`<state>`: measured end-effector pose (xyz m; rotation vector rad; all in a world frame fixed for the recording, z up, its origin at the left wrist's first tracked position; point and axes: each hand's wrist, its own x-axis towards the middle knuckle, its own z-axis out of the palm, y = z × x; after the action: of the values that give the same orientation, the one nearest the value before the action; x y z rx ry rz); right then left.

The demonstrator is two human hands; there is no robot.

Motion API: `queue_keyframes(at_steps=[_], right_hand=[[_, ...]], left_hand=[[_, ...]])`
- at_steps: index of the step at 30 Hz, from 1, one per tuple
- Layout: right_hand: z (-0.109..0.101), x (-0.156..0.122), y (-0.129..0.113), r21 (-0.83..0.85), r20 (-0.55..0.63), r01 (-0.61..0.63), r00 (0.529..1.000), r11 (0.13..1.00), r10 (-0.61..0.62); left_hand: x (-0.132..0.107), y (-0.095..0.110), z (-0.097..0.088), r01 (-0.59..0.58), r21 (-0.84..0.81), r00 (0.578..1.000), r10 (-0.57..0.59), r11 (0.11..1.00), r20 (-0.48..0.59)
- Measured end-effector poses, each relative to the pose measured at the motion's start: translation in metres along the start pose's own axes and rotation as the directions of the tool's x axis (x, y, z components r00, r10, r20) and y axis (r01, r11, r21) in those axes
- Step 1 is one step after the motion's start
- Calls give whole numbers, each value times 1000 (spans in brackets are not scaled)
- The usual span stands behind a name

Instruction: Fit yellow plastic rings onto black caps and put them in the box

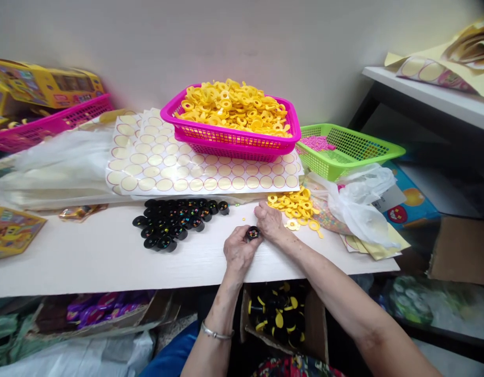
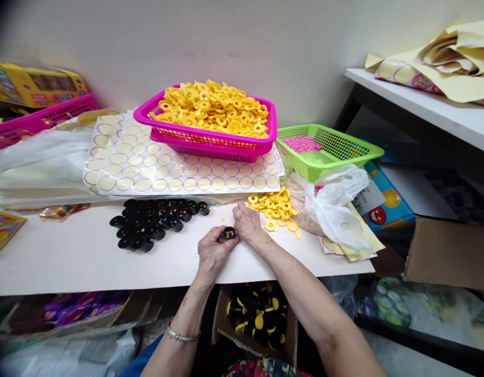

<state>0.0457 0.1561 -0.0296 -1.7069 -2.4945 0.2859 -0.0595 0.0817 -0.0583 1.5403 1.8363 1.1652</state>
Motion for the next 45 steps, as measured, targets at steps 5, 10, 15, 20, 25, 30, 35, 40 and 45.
queue_keyframes(at_steps=[5, 10, 15, 20, 25, 30, 35, 40, 45], right_hand=[[-9, -23, 9, 102, 39, -22, 999, 995, 18], [-14, -47, 21, 242, 225, -142, 971, 960, 87], [-13, -48, 20, 344, 187, -257, 961, 903, 203], [-8, -50, 23, 433, 121, -217, 976, 875, 183], [-1, -59, 24, 349, 17, -74, 997, 934, 72], [-1, -60, 16, 336, -156, 16, 987, 942, 39], [-9, -51, 5, 357, -290, 265, 943, 896, -163], [-18, -45, -5, 162, -195, 309, 941, 937, -277], [-19, -44, -10, 28, -119, 307, 946, 951, -301]], left_hand=[[-1, 1, -1, -12, 11, 999, 12, 1000, 31], [0, -1, 0, -9, 25, 999, 8, 1000, 36], [0, -1, 1, -25, -9, 1000, 25, 1000, 17], [-1, 0, 0, -7, -11, 999, 8, 1000, 31], [-1, 0, 0, -6, 0, 999, 6, 1000, 36], [-2, 2, -1, -28, 16, 999, 27, 999, 31], [-3, 5, -2, -52, 46, 998, 50, 998, 39], [-3, 7, -4, -37, 74, 998, 33, 997, 55], [-2, 6, -5, -34, 24, 997, 32, 999, 67]])
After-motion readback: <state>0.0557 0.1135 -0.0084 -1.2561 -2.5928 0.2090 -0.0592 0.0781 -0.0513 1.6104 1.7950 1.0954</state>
